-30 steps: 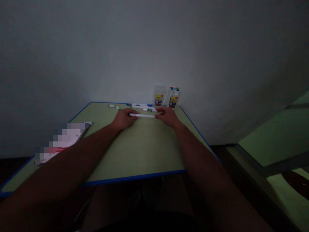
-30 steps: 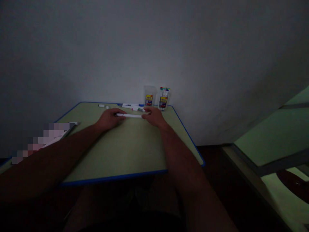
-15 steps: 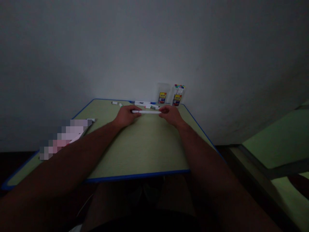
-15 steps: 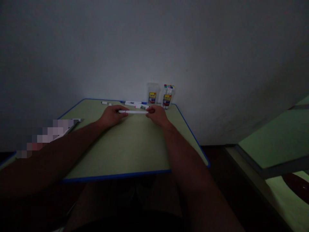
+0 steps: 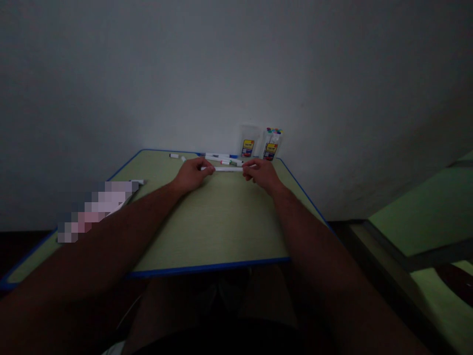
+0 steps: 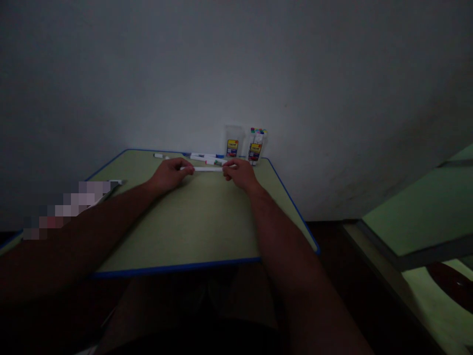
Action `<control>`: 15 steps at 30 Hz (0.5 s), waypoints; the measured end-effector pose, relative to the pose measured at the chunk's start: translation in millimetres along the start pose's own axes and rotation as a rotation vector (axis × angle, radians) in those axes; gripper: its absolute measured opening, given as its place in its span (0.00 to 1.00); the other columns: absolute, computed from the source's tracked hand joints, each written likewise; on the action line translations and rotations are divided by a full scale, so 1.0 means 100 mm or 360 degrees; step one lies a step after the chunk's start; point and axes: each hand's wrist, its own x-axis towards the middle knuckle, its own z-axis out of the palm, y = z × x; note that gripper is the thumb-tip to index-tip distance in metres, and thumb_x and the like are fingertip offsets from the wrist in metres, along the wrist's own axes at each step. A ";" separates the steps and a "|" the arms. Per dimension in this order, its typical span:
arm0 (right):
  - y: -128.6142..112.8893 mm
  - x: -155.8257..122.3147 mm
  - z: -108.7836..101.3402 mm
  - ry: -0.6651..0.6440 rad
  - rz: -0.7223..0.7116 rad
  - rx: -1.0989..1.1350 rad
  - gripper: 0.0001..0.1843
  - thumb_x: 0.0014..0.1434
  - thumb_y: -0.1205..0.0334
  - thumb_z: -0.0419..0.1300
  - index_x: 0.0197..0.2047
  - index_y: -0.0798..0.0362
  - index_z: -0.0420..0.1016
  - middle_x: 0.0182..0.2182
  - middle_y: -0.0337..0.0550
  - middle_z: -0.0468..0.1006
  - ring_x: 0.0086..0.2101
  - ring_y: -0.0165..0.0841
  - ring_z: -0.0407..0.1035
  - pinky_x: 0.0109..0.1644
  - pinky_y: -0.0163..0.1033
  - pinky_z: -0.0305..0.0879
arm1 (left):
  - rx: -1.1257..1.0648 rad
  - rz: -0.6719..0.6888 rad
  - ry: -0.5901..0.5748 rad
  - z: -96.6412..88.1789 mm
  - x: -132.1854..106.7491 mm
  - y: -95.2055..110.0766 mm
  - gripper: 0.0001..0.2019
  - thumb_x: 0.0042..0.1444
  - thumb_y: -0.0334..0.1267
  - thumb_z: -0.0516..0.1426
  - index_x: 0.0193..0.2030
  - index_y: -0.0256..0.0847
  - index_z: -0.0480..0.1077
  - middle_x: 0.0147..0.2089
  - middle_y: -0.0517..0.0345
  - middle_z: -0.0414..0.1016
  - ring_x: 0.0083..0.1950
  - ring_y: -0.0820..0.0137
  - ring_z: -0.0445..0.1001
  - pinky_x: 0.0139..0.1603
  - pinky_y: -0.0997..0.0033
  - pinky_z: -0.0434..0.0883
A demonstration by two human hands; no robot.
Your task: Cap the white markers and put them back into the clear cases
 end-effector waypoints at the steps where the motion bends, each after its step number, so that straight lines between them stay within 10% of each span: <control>1: -0.01 0.00 0.00 -0.0001 0.0010 0.0016 0.01 0.57 0.68 0.63 0.34 0.56 0.76 0.23 0.39 0.78 0.21 0.25 0.70 0.26 0.29 0.65 | 0.0004 -0.0012 -0.0009 -0.01 0.00 0.01 0.12 0.52 0.47 0.59 0.32 0.40 0.77 0.27 0.60 0.73 0.31 0.70 0.66 0.35 0.68 0.63; 15: 0.02 0.00 0.01 -0.0013 -0.0008 -0.0100 0.06 0.60 0.65 0.62 0.31 0.57 0.76 0.22 0.42 0.78 0.20 0.24 0.70 0.26 0.28 0.66 | -0.0073 0.0040 -0.0039 -0.01 -0.01 0.02 0.13 0.52 0.47 0.58 0.33 0.38 0.77 0.29 0.55 0.75 0.31 0.69 0.68 0.35 0.66 0.64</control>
